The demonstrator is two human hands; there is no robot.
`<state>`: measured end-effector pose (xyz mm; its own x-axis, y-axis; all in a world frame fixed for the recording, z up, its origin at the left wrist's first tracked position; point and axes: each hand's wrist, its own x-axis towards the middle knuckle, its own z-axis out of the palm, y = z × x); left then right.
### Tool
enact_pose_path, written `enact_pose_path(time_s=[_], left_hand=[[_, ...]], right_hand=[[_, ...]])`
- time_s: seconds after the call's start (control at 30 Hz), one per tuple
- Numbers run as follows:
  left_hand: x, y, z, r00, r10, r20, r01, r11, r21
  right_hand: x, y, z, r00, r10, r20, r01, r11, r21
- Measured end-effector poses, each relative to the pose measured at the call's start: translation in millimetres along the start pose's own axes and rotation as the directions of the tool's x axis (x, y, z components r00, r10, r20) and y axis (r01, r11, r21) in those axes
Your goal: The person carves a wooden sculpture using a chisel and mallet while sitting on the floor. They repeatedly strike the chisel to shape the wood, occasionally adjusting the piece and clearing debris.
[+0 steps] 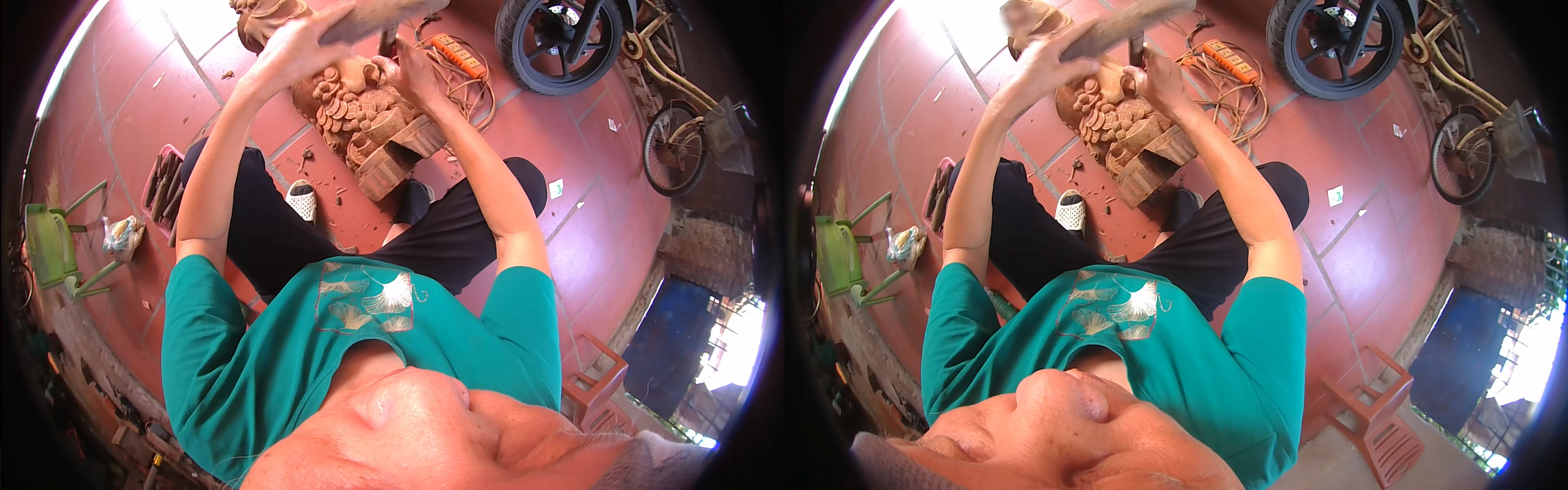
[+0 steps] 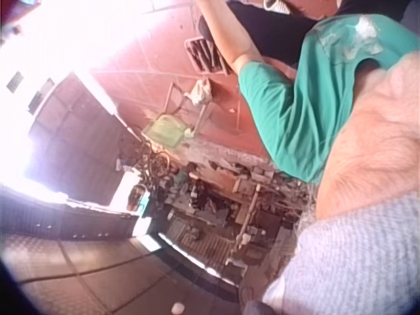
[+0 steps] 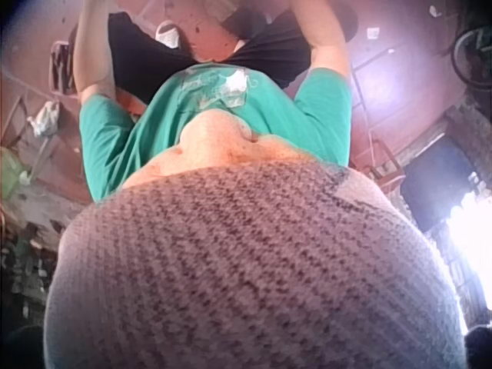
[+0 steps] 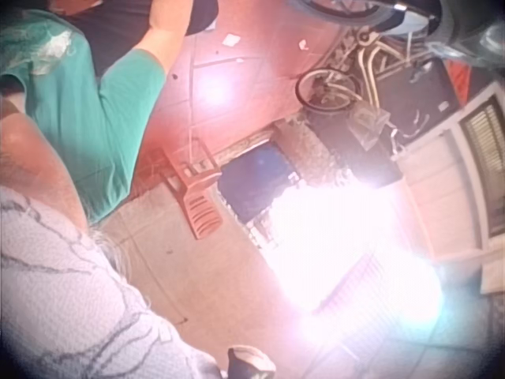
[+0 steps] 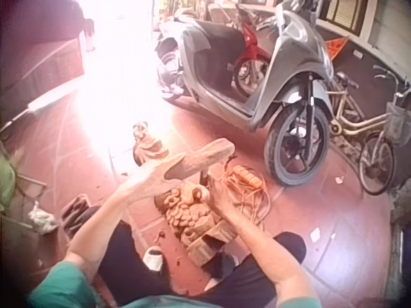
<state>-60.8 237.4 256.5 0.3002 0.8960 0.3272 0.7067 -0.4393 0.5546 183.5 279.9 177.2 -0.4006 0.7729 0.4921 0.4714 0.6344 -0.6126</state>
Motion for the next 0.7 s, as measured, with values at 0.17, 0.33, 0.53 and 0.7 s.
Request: enact_pose_path(time_s=[0.17,0.33,0.53,0.7], left_hand=[[-6.1,-3.2,7.6,0.993,-0.121,-0.001,0.120,0.983,-0.139],[-2.7,-1.1,-6.7,0.991,-0.133,-0.020,0.132,0.991,-0.020],[-1.1,-3.9,-6.7,0.990,-0.143,-0.019,0.142,0.990,-0.007],[-1.5,-4.1,-2.2,0.993,-0.119,-0.016,0.118,0.992,-0.046]], right_hand=[[2.9,-4.1,-7.7,0.987,0.148,0.059,-0.146,0.988,-0.045],[0.1,-7.4,-9.6,0.981,0.187,0.058,-0.186,0.982,-0.023],[0.5,-6.3,-10.0,0.991,0.124,0.045,-0.124,0.992,-0.007],[1.5,-4.0,-8.8,0.977,0.201,0.068,-0.198,0.979,-0.049]])
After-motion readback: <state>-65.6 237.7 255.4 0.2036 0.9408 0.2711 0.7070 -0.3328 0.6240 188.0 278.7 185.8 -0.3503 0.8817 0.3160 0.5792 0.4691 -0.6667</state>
